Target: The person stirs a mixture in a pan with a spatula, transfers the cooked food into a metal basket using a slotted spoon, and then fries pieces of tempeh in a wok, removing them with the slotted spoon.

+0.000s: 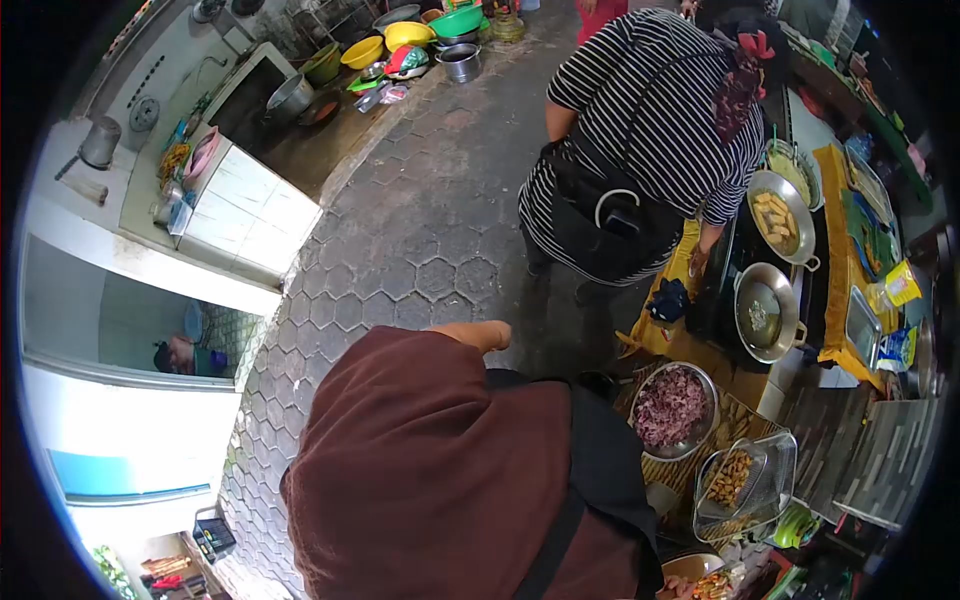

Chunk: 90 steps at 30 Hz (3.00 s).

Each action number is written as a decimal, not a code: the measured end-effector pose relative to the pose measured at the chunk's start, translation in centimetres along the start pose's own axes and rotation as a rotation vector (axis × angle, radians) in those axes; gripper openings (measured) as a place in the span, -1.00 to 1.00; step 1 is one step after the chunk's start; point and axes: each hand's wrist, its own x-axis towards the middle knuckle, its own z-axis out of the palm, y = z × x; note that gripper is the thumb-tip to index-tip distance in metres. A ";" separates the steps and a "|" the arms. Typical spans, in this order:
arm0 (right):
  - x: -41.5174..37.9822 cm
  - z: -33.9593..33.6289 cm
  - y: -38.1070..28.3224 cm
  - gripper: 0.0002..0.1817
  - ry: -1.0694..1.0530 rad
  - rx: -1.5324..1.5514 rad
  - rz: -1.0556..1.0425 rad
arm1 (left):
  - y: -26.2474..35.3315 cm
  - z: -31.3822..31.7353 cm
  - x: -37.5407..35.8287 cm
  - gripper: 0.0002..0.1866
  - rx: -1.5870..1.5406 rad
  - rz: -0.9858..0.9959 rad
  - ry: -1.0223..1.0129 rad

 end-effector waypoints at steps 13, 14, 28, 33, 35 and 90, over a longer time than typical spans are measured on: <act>4.3 -6.7 2.7 -0.74 -0.068 -0.042 -0.154 | 7.3 -5.5 2.4 -0.63 -0.298 0.125 0.259; 3.6 -9.4 3.4 -0.75 -0.024 -0.041 -0.164 | 7.1 -5.1 3.2 -0.64 -0.286 0.155 0.283; -10.6 -6.7 1.2 -0.89 0.219 0.625 -0.266 | 23.6 -14.7 0.5 -0.48 -0.805 0.715 -0.085; -10.2 -6.7 1.8 -0.80 0.350 0.433 -0.224 | 37.0 -17.3 -2.9 -0.33 -0.768 0.812 -0.324; -9.7 -7.8 3.3 -0.77 0.271 0.457 -0.092 | 41.9 -16.3 -2.8 -0.28 -0.837 0.728 -0.393; -11.1 -11.8 3.5 -0.77 0.231 0.349 -0.138 | 49.7 -20.0 -7.2 -0.72 -1.089 0.825 -0.313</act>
